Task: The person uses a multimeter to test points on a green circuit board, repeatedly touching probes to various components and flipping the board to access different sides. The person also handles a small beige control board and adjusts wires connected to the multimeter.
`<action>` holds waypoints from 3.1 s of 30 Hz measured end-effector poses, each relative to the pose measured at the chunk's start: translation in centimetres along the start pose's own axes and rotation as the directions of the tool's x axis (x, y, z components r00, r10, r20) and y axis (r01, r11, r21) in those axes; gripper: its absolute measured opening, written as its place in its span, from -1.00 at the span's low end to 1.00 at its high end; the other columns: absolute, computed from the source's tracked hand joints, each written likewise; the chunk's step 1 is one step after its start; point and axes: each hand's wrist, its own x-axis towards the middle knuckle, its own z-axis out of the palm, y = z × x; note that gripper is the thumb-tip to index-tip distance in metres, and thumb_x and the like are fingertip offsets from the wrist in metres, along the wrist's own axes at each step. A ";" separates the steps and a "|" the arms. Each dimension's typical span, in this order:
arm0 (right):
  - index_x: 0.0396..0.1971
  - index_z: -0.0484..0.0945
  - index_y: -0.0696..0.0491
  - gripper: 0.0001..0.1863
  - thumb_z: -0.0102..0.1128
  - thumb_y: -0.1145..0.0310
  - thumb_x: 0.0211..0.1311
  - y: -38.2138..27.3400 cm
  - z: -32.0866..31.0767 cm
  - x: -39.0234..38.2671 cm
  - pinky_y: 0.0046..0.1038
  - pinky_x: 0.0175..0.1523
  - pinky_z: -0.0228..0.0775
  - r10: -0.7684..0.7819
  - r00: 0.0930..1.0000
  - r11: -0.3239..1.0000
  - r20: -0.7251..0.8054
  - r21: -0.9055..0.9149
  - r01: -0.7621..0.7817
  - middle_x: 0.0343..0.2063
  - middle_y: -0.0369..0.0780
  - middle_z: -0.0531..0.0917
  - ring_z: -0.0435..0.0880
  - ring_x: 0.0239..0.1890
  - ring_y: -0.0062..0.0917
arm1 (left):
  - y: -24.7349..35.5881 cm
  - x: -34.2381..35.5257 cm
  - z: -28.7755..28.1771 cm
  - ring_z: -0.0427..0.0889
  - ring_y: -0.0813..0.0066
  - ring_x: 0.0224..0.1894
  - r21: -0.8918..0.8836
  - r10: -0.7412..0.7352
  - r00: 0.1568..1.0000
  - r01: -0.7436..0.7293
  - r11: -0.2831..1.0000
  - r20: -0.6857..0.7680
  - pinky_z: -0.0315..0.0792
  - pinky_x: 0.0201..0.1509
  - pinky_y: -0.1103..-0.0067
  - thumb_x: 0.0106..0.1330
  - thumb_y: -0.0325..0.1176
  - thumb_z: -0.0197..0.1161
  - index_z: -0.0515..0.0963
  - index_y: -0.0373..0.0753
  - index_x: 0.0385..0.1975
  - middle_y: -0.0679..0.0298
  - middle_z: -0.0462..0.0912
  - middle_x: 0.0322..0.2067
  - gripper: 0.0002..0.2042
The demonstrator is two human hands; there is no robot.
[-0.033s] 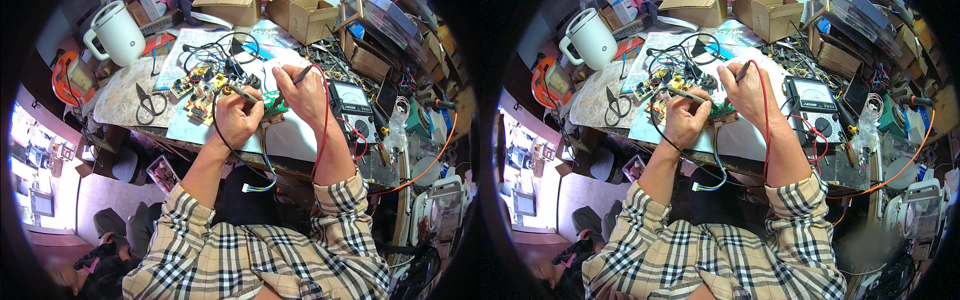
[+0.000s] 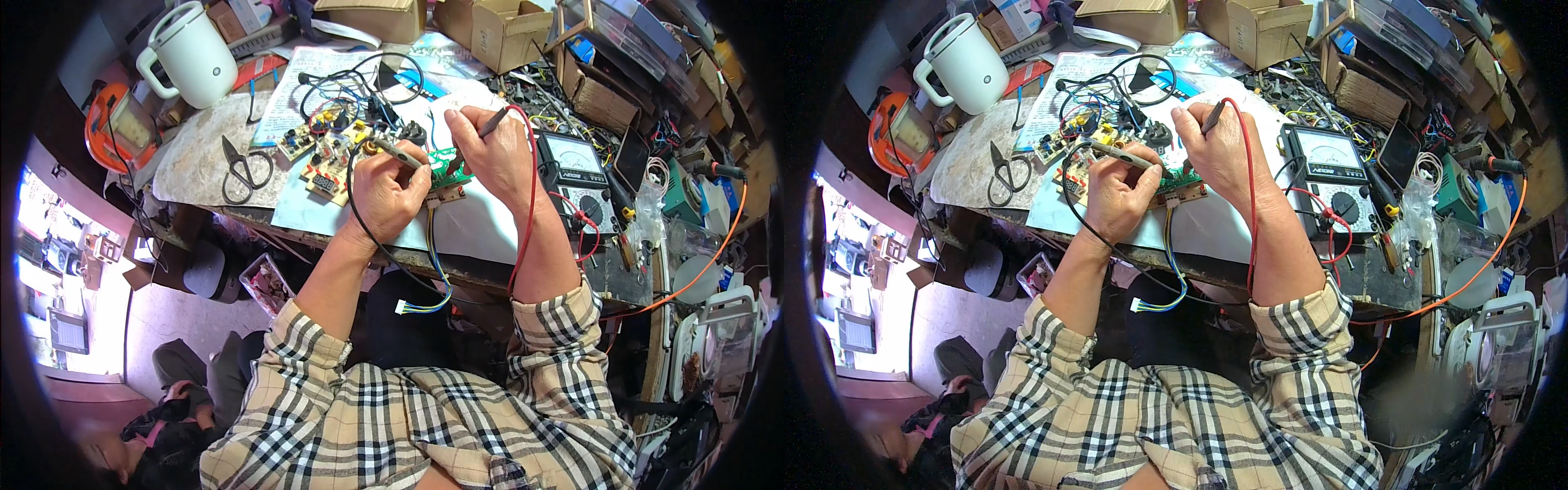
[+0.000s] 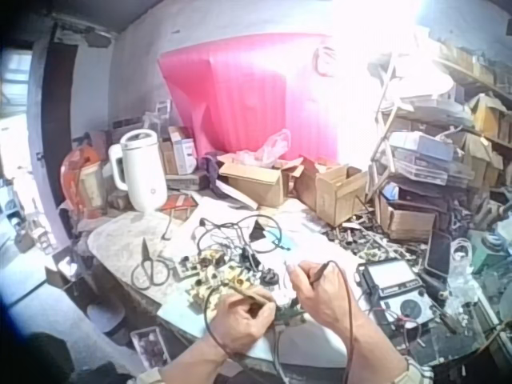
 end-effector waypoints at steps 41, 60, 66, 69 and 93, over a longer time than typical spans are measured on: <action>-0.56 0.54 0.23 -0.61 0.11 0.23 0.37 1.1 0.0 0.5 -0.31 -0.51 0.33 -0.042 0.997 0.997 -0.065 -0.060 0.038 -0.75 -0.03 0.44 0.39 -0.73 -0.38 | -0.2 -0.1 0.1 0.44 0.69 -0.55 0.007 -0.030 0.999 0.030 1.000 0.034 0.33 -0.45 0.65 0.26 -0.50 0.23 0.58 -0.34 -0.38 0.36 0.51 -0.60 -0.95; -0.55 0.55 0.23 -0.63 0.10 0.25 0.36 0.7 -0.2 0.4 -0.31 -0.52 0.33 -0.049 0.998 0.996 -0.048 -0.071 0.046 -0.76 -0.04 0.46 0.45 -0.72 -0.37 | -0.1 -0.1 0.2 0.59 0.43 -0.62 0.032 0.005 1.000 -0.005 0.999 -0.006 0.44 -0.47 0.53 0.18 -0.48 0.28 0.57 -0.28 -0.42 0.18 0.60 -0.64 -0.95; -0.54 0.57 0.24 -0.62 0.11 0.23 0.36 0.5 0.0 0.4 -0.33 -0.51 0.37 -0.052 0.998 0.999 -0.048 -0.018 0.051 -0.77 -0.08 0.48 0.56 -0.70 -0.43 | -1.3 -0.3 0.7 0.52 0.60 -0.65 0.006 -0.056 0.996 0.057 0.998 -0.066 0.38 -0.52 0.58 0.19 -0.47 0.29 0.59 -0.28 -0.43 0.25 0.56 -0.68 -0.96; -0.55 0.54 0.25 -0.62 0.10 0.25 0.37 1.6 0.0 0.7 -0.37 -0.53 0.32 -0.075 0.992 0.997 -0.104 0.012 0.076 -0.77 -0.09 0.46 0.52 -0.69 -0.51 | -0.4 -0.8 0.8 0.44 0.76 -0.55 -0.064 -0.117 0.991 0.112 0.992 -0.068 0.31 -0.46 0.69 0.29 -0.47 0.24 0.59 -0.31 -0.36 0.43 0.54 -0.61 -0.94; -0.34 0.60 0.18 -0.91 0.20 0.58 0.14 2.7 0.8 -11.1 -0.44 -0.26 0.49 -0.202 0.940 0.979 -0.275 -0.030 0.202 -0.38 -0.13 0.59 0.65 -0.39 -0.39 | 1.0 -5.5 1.5 0.67 0.11 -0.43 0.171 0.118 0.986 -0.097 0.981 -0.117 0.52 -0.40 0.41 0.18 -0.54 0.31 0.55 -0.25 -0.33 0.10 0.64 -0.44 -0.89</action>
